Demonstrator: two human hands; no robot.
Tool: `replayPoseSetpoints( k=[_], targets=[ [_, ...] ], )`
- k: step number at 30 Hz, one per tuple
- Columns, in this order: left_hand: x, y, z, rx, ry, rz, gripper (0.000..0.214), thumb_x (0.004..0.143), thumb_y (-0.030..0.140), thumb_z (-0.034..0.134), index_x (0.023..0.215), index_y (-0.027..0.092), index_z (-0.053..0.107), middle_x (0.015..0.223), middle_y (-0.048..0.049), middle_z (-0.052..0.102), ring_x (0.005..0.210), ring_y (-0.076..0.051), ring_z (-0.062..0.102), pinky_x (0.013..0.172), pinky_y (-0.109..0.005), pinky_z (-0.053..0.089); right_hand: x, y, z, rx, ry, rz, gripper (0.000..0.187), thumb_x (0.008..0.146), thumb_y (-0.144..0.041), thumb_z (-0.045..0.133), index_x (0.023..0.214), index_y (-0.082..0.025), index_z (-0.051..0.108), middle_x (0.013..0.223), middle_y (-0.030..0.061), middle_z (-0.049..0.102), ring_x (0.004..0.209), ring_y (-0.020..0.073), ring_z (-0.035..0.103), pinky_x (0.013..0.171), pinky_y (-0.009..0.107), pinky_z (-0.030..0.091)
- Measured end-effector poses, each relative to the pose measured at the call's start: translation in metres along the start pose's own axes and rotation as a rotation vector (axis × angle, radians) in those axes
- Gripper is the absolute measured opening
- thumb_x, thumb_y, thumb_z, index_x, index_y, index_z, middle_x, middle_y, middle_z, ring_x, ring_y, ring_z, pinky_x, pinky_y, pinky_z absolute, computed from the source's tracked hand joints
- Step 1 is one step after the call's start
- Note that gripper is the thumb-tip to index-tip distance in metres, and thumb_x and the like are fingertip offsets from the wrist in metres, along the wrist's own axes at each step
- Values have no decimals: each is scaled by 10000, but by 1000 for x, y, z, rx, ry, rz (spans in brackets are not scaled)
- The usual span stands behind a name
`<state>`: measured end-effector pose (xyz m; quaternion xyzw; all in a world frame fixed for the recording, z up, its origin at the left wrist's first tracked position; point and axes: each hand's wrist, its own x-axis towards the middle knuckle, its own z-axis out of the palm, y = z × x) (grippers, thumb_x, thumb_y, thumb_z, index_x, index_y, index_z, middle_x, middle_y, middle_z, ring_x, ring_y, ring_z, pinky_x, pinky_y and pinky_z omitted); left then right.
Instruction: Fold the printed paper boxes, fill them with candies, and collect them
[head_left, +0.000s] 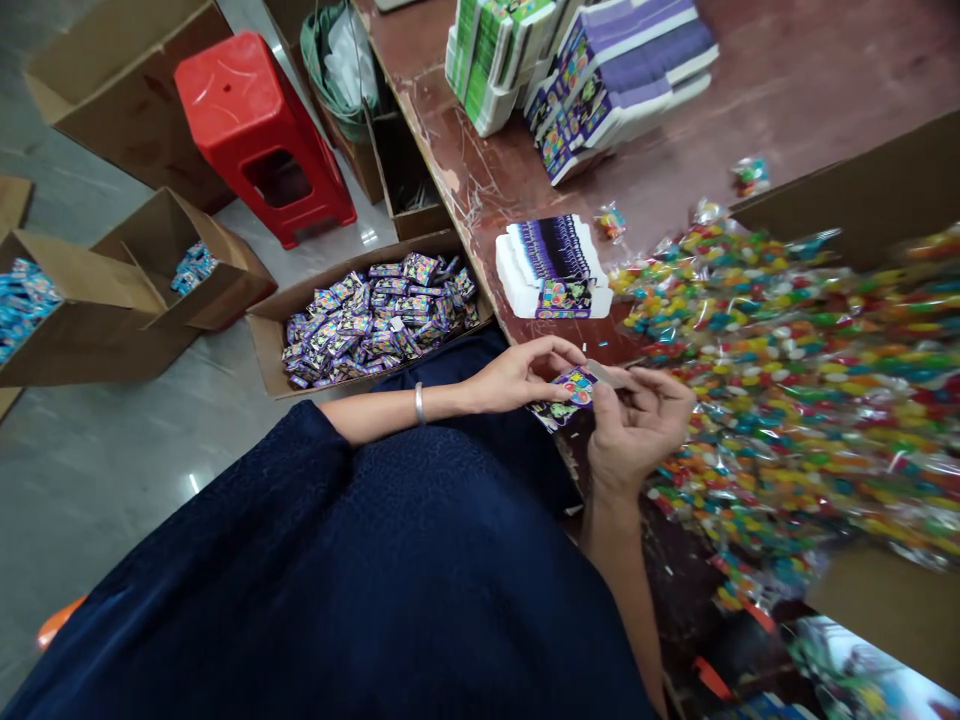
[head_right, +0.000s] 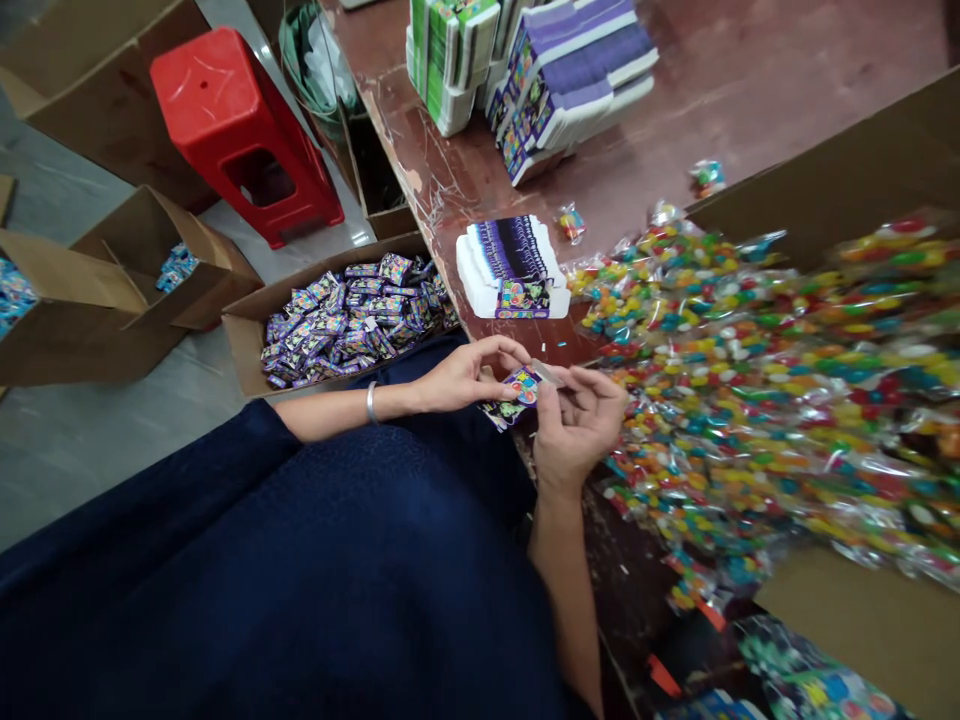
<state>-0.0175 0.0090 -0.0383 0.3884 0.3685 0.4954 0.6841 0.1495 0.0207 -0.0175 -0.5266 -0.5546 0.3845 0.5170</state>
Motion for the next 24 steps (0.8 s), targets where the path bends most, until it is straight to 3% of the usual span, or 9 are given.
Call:
replayPoseSetpoints(
  k=[4,7,12,17,20,24],
  targets=[
    [-3,-3,1,5,-5,-9,505,793,325,839,1185,164,562,1042,-67,649,961,-171,640,831,-323,547,1,0,3,57,-61,20,253,827,-445,799,829,-226,673,916,58,759,891,239,752,883,443,617],
    [-9,-2,2,87,30,24,481,823,320,809,1199,178,545,1068,-72,640,964,-171,640,783,-297,551,3,2,1,95,-73,107,254,774,-419,840,768,-227,675,878,39,759,858,224,739,874,428,612],
    [-15,2,2,296,16,113,417,912,258,698,1294,194,544,1150,-90,655,1009,-181,655,867,-335,568,10,8,-7,117,-142,275,273,655,-345,926,826,-223,751,853,26,774,770,196,722,796,384,616],
    [-17,9,0,281,-42,139,487,918,272,699,1378,211,554,1181,-100,658,1004,-187,652,830,-321,581,16,13,-8,146,-93,330,268,618,-370,925,697,-214,722,719,-2,733,623,162,650,666,352,586],
    [-18,12,-3,284,-55,112,533,925,296,694,1433,223,552,1196,-95,653,905,-151,633,742,-268,560,14,6,-3,108,-76,312,230,667,-372,883,683,-212,719,709,5,739,620,169,652,659,354,580],
    [-19,10,-5,307,-32,42,568,931,363,701,1466,242,553,1179,-73,658,748,-95,569,676,-240,517,4,-8,8,-30,-29,137,147,797,-335,817,738,-215,757,750,20,760,701,191,695,724,364,594]
  ],
)
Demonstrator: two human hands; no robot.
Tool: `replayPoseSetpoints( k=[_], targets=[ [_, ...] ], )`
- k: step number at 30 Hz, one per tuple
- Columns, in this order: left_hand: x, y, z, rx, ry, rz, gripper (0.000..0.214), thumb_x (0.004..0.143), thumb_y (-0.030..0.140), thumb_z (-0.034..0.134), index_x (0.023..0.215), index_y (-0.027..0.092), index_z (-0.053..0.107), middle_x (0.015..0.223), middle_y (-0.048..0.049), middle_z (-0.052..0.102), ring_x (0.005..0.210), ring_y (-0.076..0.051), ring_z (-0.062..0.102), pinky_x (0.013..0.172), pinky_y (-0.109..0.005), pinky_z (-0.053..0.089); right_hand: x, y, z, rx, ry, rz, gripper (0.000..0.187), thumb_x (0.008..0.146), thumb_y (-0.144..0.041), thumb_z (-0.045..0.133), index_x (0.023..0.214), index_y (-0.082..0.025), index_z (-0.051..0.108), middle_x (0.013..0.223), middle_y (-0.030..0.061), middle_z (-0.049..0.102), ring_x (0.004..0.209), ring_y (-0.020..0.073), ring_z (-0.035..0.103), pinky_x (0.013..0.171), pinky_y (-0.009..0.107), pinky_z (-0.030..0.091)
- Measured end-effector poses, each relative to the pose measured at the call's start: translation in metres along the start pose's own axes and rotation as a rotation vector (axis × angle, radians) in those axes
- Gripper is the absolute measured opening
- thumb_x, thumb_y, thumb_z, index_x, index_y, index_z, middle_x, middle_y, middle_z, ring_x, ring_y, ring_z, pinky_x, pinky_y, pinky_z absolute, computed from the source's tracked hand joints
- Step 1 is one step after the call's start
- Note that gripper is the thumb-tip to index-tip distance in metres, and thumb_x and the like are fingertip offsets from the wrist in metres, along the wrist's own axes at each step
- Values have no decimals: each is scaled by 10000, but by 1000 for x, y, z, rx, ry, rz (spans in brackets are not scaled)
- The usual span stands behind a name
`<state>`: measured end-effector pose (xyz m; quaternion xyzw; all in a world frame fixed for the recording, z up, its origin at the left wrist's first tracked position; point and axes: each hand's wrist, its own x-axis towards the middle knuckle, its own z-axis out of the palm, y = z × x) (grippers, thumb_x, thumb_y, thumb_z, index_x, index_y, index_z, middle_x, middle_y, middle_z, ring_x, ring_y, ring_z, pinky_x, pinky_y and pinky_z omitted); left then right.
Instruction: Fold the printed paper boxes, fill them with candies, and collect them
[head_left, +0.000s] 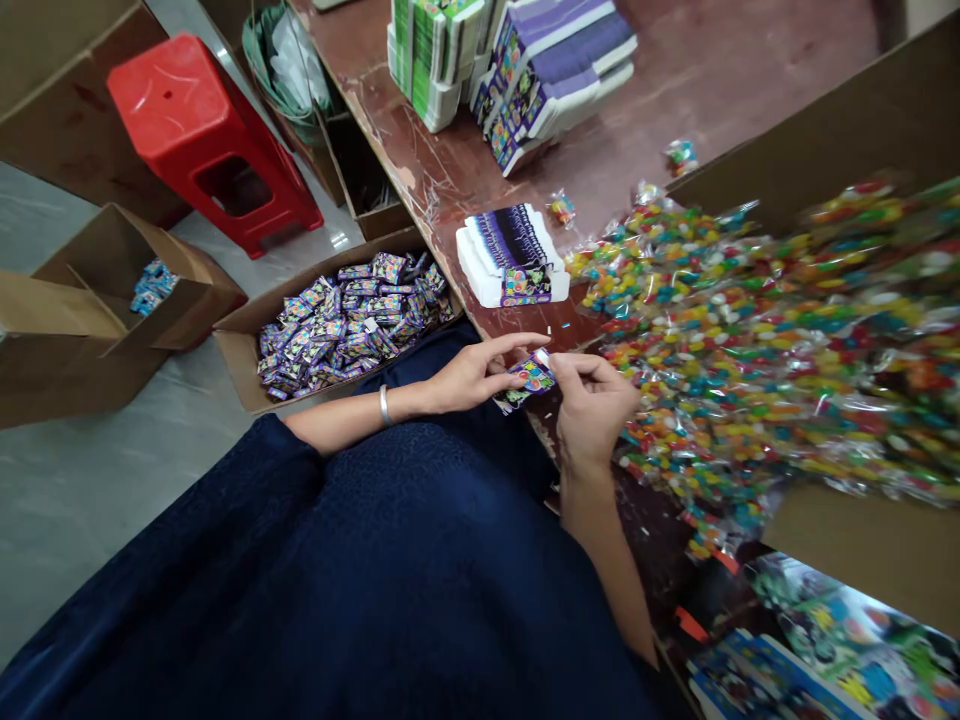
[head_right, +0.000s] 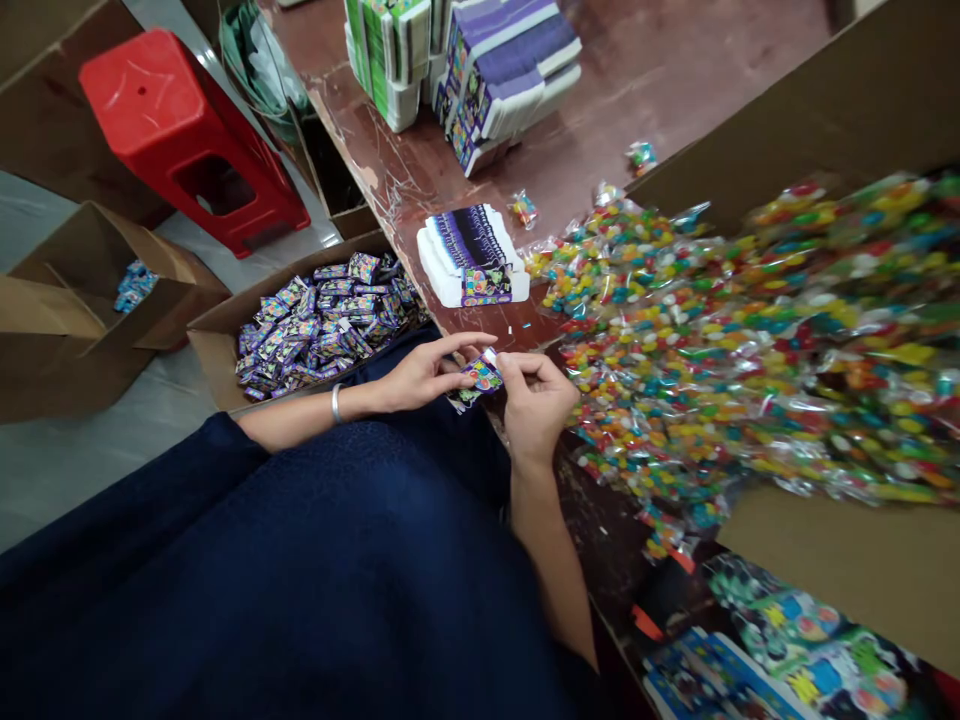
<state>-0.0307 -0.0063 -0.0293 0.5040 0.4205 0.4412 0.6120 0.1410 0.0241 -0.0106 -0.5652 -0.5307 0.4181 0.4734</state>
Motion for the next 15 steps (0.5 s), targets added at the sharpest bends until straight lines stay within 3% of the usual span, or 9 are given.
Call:
replayPoseSetpoints(
  k=[3,5,7,9,11,13,15],
  targets=[
    [-3,-5,1,-12,46,18,475,931,378,700,1369,216,615,1213,-88,672,815,-116,602,732,-256,533,-11,-4,3,-87,-5,-159,209,939,-355,692,797,-229,781,858,47,795,828,222,747,851,418,616],
    [-9,-7,-3,-9,75,20,411,933,382,696,1292,194,633,1210,-98,676,878,-138,630,754,-260,541,-18,-2,2,-147,-95,-217,256,1000,-376,605,916,-248,811,1000,66,816,974,245,767,970,466,609],
    [-18,-7,-16,28,107,27,366,944,370,679,1258,192,623,1201,-100,675,949,-165,653,794,-279,558,-23,2,-2,-198,-227,-218,266,999,-408,603,1102,-268,805,1186,84,797,1116,262,753,1017,484,610],
    [-27,-6,-38,166,171,67,295,964,311,639,1238,203,624,1202,-100,673,1041,-192,656,897,-331,566,-26,7,-7,-186,-274,-158,347,972,-433,645,1262,-275,749,1307,102,754,1161,265,745,943,452,652],
    [-32,-7,-66,417,264,116,228,980,229,576,1194,207,652,1196,-106,670,1129,-216,634,1020,-390,531,-27,10,-9,-128,-210,-65,371,962,-445,665,1271,-252,735,1229,112,776,1040,246,779,801,389,680],
    [-30,-12,-96,655,336,121,240,991,175,499,1153,197,675,1211,-126,662,1177,-236,618,1082,-432,493,-26,10,-9,-82,-155,8,312,964,-452,667,1145,-219,769,1029,90,807,856,213,788,705,347,675],
    [-22,-17,-121,814,312,90,284,974,125,466,1148,189,682,1269,-145,652,1235,-251,604,1132,-460,455,-25,8,-8,-67,-183,42,280,951,-458,690,1028,-205,785,910,67,805,750,191,772,677,335,671]
  ],
)
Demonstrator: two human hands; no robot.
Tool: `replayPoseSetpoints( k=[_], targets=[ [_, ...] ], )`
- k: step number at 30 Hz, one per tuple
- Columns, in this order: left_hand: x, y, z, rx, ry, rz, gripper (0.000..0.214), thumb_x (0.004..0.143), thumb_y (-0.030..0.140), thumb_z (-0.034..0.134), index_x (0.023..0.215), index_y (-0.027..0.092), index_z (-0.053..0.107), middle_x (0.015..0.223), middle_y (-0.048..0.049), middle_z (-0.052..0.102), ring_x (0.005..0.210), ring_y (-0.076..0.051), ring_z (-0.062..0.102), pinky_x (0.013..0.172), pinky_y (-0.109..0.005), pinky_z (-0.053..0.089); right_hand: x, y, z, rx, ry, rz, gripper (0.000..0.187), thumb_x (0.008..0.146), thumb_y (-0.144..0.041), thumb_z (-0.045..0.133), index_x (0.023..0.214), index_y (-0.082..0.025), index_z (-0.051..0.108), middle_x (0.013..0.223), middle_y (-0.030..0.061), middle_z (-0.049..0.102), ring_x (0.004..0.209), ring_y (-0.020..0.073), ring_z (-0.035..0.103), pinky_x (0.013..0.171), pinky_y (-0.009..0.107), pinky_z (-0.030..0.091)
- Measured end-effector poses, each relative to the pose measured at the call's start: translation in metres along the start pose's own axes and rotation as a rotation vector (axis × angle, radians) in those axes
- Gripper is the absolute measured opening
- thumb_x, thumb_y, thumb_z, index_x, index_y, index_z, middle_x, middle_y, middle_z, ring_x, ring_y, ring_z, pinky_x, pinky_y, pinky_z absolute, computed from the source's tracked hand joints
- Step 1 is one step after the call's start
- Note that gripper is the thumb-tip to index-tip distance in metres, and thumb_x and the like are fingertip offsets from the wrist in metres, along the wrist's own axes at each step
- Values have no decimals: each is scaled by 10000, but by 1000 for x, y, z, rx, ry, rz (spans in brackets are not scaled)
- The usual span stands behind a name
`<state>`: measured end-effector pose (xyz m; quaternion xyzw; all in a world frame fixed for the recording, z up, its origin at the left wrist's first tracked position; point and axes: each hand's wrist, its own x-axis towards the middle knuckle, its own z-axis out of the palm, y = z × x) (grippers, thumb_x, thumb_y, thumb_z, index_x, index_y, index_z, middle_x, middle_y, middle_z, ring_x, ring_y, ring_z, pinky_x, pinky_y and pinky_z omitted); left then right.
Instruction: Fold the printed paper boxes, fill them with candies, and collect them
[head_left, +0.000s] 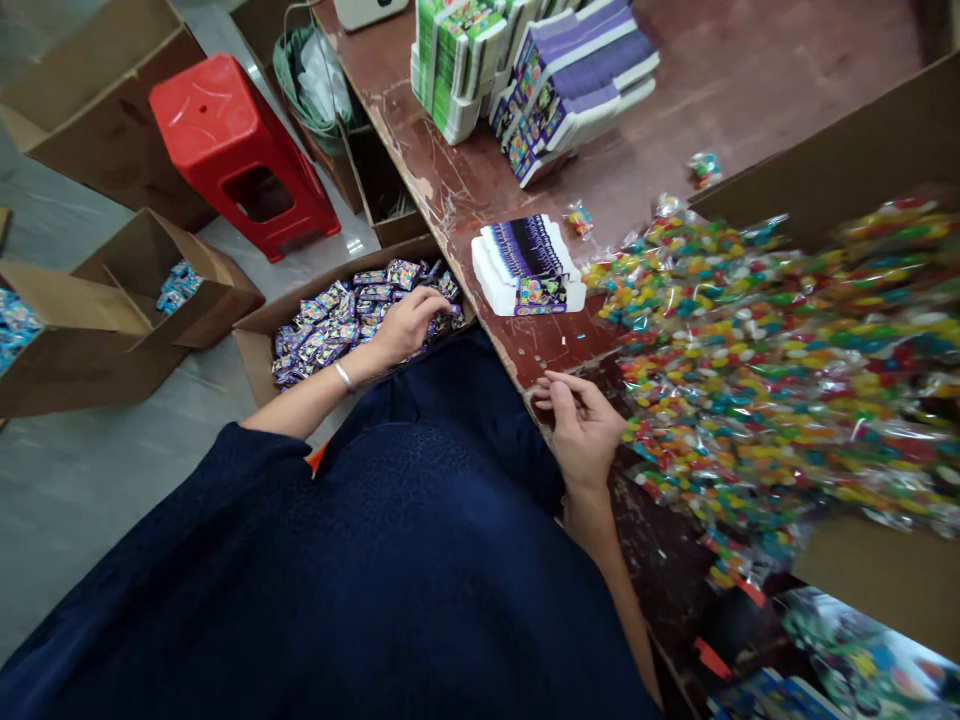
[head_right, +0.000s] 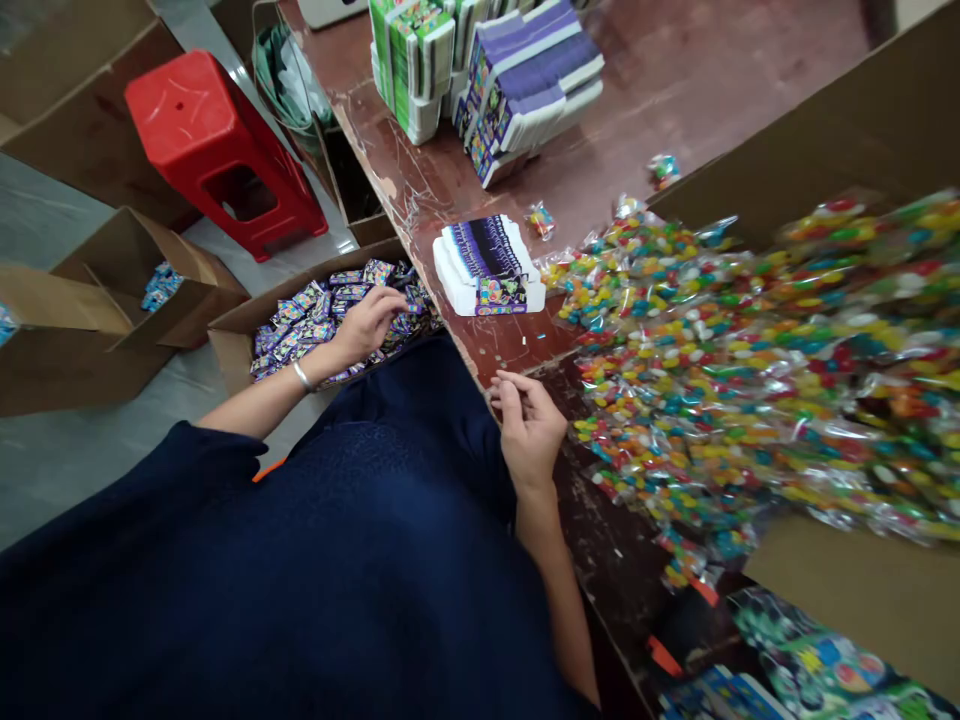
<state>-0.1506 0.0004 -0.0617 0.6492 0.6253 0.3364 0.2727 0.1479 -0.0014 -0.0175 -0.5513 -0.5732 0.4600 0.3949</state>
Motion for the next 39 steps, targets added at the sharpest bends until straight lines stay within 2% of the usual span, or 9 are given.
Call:
replayPoseSetpoints(
  k=[5,9,12,18,23,26,29,32,39],
  targets=[
    [13,-39,-24,252,-120,-64,362,917,97,541,1247,183,663,1356,-146,643,1311,-259,561,1162,-433,412,-1,-4,-7,-7,-20,20,267,931,-471,720,987,-221,792,893,55,809,737,196,778,709,359,685],
    [-8,-63,-43,453,-315,-300,275,861,132,663,1127,166,725,1087,-109,695,1084,-265,607,982,-359,474,-3,3,-16,-15,56,31,296,927,-486,723,937,-199,792,844,59,804,697,193,766,661,344,670],
    [-27,-73,-36,585,-441,-275,328,824,102,691,1139,178,749,1128,-121,669,1103,-275,577,943,-341,463,-2,8,-15,-5,37,45,302,921,-487,735,931,-190,793,829,60,802,683,182,756,652,323,658],
    [-31,-65,-10,731,-505,-131,267,970,141,490,968,107,754,1095,-183,642,1096,-289,552,910,-382,449,1,2,-9,12,-40,57,297,927,-479,738,961,-190,796,852,55,801,700,162,750,692,303,652],
    [-27,-46,-44,634,-393,-150,197,934,165,549,1064,98,681,1110,-176,641,1053,-275,589,924,-395,480,-3,1,-10,22,-44,60,274,926,-473,736,949,-206,792,851,52,799,702,171,751,679,313,653],
    [-26,-19,-51,241,-261,-185,280,919,275,637,1165,143,607,1014,-95,659,905,-208,617,864,-352,518,-2,5,1,50,-163,66,284,901,-467,759,1055,-229,777,989,69,812,838,196,780,725,328,663],
    [-24,19,-24,-252,-180,-103,585,877,373,734,1374,178,495,1162,-109,674,941,-197,654,862,-343,555,2,9,18,105,-323,83,457,815,-445,844,1210,-251,719,1190,95,791,1062,230,772,812,345,669],
    [-21,50,18,-493,-116,33,782,868,397,767,1540,232,403,1465,-150,562,1182,-256,637,1026,-414,539,4,11,25,148,-278,118,446,766,-431,882,1124,-225,714,1095,84,800,966,216,784,769,329,667],
    [-15,71,67,-425,-159,111,570,974,346,671,1522,274,535,1302,-121,614,1158,-257,634,1035,-433,547,3,1,-16,8,-17,84,376,744,-428,867,1022,-198,763,936,59,791,788,190,748,713,327,644]
  ],
)
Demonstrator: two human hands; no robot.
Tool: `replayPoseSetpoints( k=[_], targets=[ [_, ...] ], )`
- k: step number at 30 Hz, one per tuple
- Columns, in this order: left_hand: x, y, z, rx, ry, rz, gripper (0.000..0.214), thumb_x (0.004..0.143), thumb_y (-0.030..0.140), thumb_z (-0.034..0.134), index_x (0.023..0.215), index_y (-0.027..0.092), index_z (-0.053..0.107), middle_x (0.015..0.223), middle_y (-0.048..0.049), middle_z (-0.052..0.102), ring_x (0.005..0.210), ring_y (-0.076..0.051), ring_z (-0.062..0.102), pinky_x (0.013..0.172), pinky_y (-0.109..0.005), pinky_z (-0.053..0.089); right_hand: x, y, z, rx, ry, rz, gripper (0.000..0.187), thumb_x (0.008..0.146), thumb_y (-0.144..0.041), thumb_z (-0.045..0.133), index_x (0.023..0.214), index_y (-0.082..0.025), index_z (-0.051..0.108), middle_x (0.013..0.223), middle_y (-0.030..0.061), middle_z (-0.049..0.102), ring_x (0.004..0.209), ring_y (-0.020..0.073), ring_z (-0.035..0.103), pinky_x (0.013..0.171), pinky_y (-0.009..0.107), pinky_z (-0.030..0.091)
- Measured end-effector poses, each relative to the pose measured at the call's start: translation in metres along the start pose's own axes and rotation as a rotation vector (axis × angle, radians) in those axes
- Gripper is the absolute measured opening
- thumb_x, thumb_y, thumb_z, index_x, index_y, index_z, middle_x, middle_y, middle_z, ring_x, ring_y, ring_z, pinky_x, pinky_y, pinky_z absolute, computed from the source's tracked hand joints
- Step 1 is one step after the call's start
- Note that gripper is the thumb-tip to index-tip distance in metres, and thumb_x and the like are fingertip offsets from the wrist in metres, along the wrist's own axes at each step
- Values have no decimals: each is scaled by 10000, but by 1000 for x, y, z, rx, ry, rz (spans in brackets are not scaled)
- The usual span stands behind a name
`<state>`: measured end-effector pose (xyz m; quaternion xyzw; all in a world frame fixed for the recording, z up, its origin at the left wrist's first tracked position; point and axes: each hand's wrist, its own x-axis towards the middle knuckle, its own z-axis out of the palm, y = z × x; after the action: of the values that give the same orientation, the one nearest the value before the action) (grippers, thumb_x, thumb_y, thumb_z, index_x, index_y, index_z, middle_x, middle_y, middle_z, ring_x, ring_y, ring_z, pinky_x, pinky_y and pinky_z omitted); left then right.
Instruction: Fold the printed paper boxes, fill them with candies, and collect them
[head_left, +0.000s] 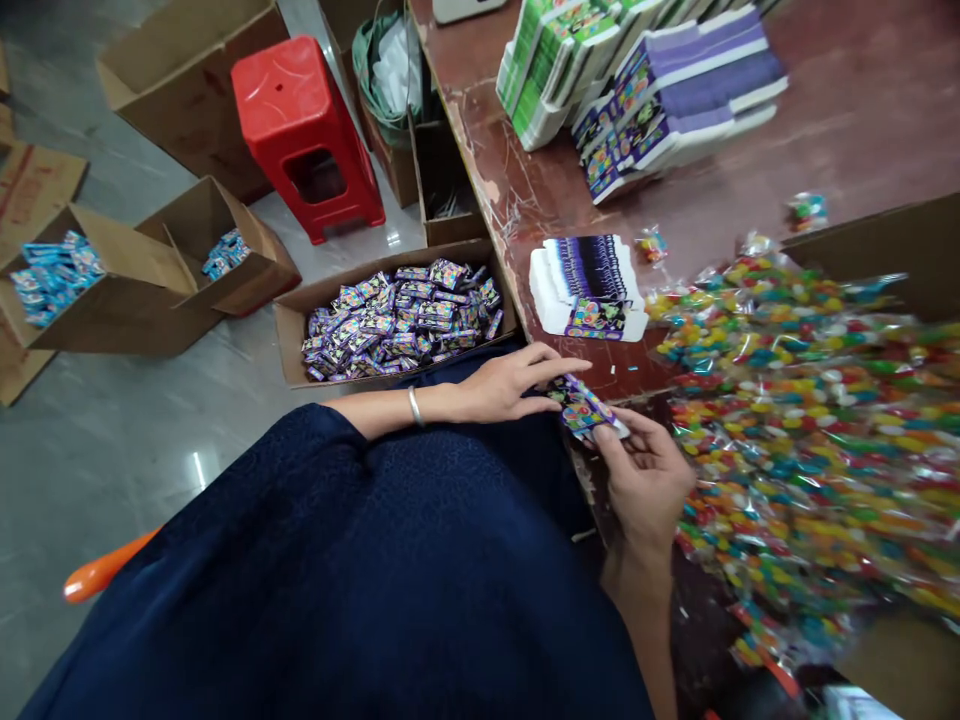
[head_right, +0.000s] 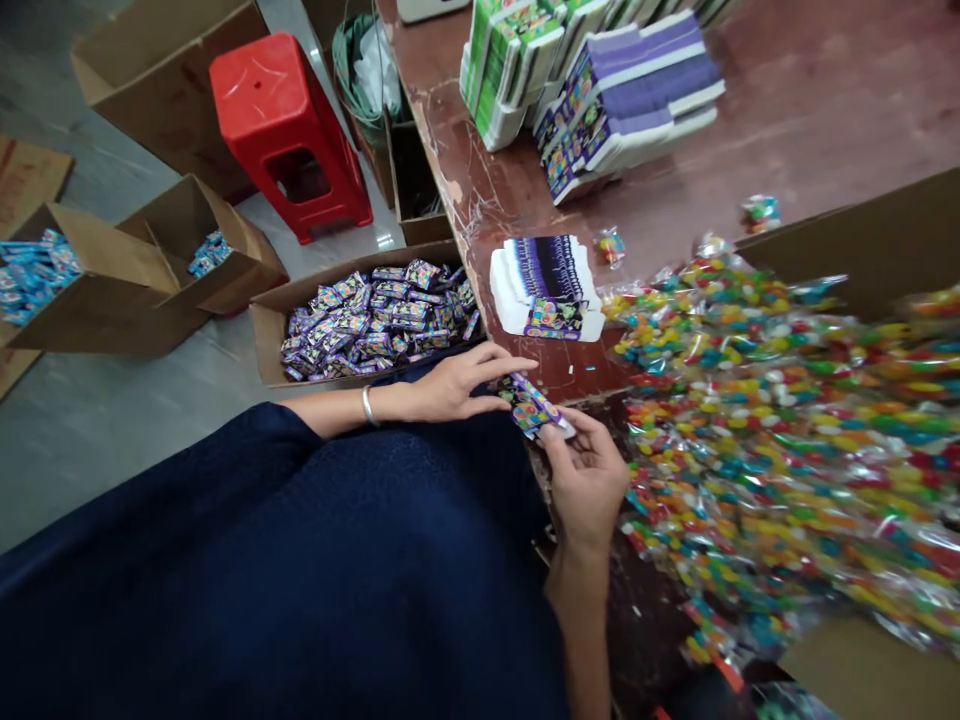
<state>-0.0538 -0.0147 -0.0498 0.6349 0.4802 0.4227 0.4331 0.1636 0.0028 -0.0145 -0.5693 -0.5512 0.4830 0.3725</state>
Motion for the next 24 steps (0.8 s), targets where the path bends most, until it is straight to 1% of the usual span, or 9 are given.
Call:
replayPoseSetpoints(
  k=[2,4,7,10,14,18,20,22,24],
  targets=[
    [4,-3,8,-34,-19,-47,653,971,284,670,1587,259,453,1312,-128,639,1173,-259,648,1054,-445,544,-1,-2,-7,-23,50,-17,378,744,-441,859,1018,-196,773,932,66,789,808,201,746,746,349,641],
    [8,-5,15,-109,18,-142,723,959,259,688,1619,212,395,1296,-141,680,1144,-256,678,1035,-446,560,0,1,-7,2,121,-15,401,724,-443,876,1016,-189,769,930,68,785,796,203,737,726,349,635],
    [11,-7,23,-158,66,-245,629,966,259,678,1558,152,492,1252,-143,737,1079,-244,718,1000,-430,584,0,8,0,43,211,15,379,696,-435,893,940,-177,761,813,36,750,665,172,685,614,310,595],
    [10,-5,27,-119,96,-254,538,967,236,664,1493,156,583,1292,-131,753,1107,-254,733,1047,-451,575,-3,13,12,6,298,9,302,705,-412,859,843,-164,755,698,10,699,587,157,635,575,305,567],
    [8,-3,37,-166,204,-241,511,987,194,608,1497,204,591,1476,-121,668,1306,-273,684,1179,-481,509,-7,13,25,-35,357,-37,217,736,-346,781,838,-156,754,712,16,706,631,179,656,612,325,573],
    [8,-2,41,-201,199,-180,513,1008,199,566,1519,247,570,1548,-91,609,1404,-264,622,1237,-483,464,-6,11,22,-99,477,-133,133,726,-268,719,808,-166,746,704,11,691,645,179,634,622,316,545],
    [8,3,31,-177,146,-172,552,998,222,600,1545,242,535,1543,-113,611,1393,-277,630,1221,-493,479,-6,8,16,-155,410,-174,111,743,-271,707,790,-178,746,687,8,688,633,173,620,621,308,531],
    [11,10,15,-143,99,-173,619,976,245,650,1575,230,490,1511,-145,635,1351,-288,657,1172,-500,517,-6,3,9,-203,223,-192,117,786,-291,692,795,-192,753,733,20,723,675,178,647,671,314,543],
    [18,16,-4,-83,39,-154,569,962,265,679,1517,221,561,1474,-141,664,1267,-270,697,1145,-479,530,-6,1,4,-216,64,-172,136,834,-299,667,824,-206,764,815,32,757,752,187,681,736,323,555]
  ],
)
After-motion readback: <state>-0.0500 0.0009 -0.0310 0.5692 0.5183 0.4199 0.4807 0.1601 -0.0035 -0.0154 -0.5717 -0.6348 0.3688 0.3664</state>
